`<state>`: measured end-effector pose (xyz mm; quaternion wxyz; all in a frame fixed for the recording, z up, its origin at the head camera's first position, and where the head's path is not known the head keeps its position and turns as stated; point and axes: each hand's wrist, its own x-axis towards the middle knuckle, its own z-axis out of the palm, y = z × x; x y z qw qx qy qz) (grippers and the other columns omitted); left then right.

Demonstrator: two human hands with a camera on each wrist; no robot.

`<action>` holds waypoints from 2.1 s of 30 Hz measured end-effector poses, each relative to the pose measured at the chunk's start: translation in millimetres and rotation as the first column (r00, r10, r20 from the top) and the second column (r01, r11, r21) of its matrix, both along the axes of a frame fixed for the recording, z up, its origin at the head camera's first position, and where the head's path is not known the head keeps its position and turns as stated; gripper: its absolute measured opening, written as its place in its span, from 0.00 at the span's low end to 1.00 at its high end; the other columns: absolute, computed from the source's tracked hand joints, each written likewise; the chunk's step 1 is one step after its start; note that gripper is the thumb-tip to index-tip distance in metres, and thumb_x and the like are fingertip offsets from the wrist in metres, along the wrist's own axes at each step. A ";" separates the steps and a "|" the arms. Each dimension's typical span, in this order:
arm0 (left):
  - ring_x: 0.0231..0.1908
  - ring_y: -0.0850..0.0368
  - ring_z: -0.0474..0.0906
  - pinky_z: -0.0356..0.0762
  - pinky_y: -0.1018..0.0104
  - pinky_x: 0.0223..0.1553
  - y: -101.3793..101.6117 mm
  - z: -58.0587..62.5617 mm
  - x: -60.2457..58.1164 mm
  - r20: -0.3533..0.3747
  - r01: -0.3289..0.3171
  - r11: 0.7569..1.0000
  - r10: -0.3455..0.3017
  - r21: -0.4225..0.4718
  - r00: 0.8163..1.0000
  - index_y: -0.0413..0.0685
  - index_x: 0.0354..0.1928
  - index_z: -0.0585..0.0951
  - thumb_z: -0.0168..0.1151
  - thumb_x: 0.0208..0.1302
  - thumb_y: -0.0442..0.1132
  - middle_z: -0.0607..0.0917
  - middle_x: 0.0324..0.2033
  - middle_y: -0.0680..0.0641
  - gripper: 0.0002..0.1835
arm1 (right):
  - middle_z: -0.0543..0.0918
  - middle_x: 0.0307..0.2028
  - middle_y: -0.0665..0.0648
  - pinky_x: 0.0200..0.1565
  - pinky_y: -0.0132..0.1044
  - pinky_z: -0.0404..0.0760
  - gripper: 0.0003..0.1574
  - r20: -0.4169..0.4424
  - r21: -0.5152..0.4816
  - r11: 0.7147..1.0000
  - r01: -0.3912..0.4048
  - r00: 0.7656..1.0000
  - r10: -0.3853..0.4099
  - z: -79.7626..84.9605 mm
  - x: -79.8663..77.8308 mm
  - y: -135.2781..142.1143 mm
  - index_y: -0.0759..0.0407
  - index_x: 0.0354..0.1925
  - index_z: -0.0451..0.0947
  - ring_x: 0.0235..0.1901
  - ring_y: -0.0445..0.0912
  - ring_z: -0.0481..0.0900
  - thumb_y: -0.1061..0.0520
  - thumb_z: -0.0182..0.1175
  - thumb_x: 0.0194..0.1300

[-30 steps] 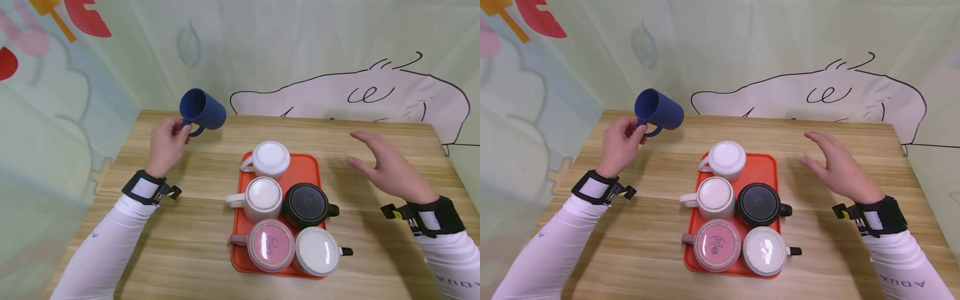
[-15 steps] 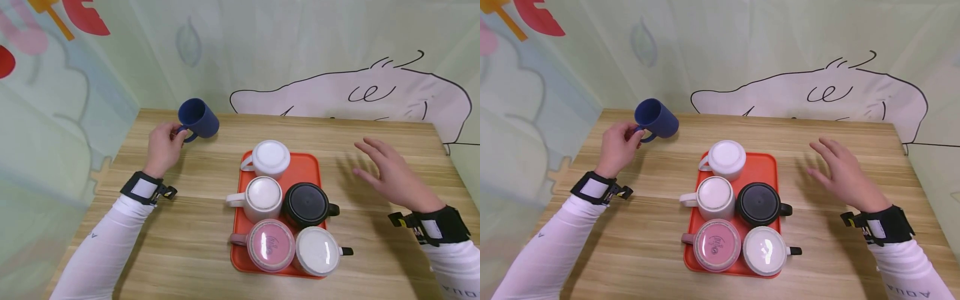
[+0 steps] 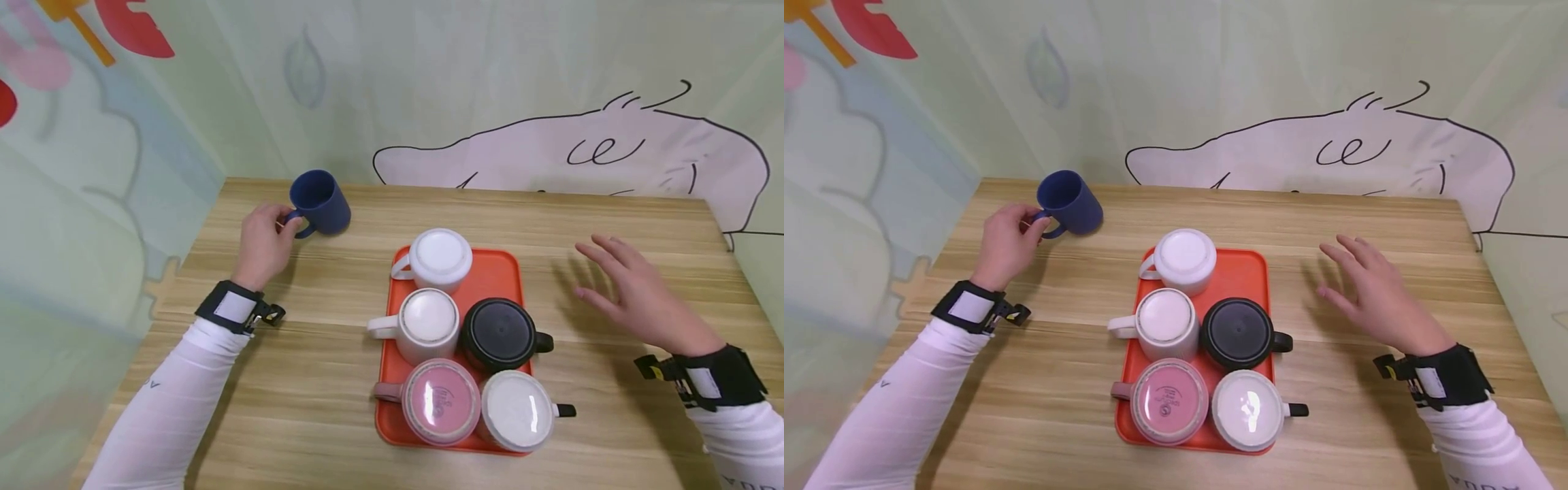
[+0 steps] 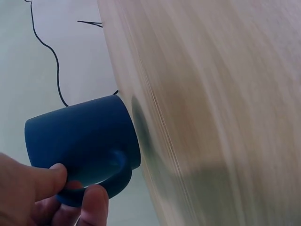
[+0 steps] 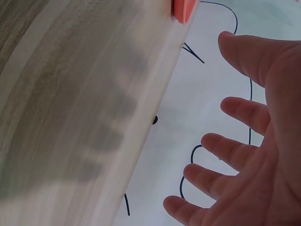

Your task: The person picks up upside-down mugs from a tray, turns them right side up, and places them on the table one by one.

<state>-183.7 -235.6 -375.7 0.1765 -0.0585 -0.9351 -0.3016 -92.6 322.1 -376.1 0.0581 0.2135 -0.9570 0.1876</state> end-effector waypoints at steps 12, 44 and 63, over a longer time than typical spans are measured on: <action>0.36 0.43 0.75 0.72 0.54 0.35 0.7 -2.3 -3.0 0.014 0.008 1.000 -0.007 -0.018 1.000 0.30 0.44 0.81 0.61 0.70 0.36 0.80 0.36 0.36 0.12 | 0.59 0.71 0.70 0.64 0.69 0.54 0.48 0.018 0.027 1.000 0.010 1.000 -0.011 0.3 3.0 -4.3 0.56 0.73 0.63 0.70 0.69 0.53 0.49 0.71 0.60; 0.39 0.43 0.74 0.73 0.52 0.37 11.5 1.7 1.2 0.082 0.008 0.999 -0.005 -0.034 0.997 0.30 0.48 0.80 0.61 0.71 0.38 0.80 0.40 0.36 0.14 | 0.62 0.70 0.68 0.62 0.68 0.59 0.45 0.040 0.043 0.999 -0.022 0.999 0.020 5.6 11.1 -12.6 0.55 0.72 0.66 0.68 0.68 0.59 0.48 0.70 0.61; 0.36 0.45 0.73 0.71 0.54 0.35 20.7 23.5 28.5 0.013 -0.024 0.998 0.025 -0.050 1.000 0.33 0.56 0.78 0.64 0.67 0.44 0.77 0.45 0.37 0.23 | 0.72 0.65 0.60 0.58 0.61 0.70 0.37 0.041 0.044 0.989 -0.143 0.989 0.141 26.4 29.9 -34.6 0.55 0.67 0.72 0.63 0.59 0.70 0.49 0.69 0.63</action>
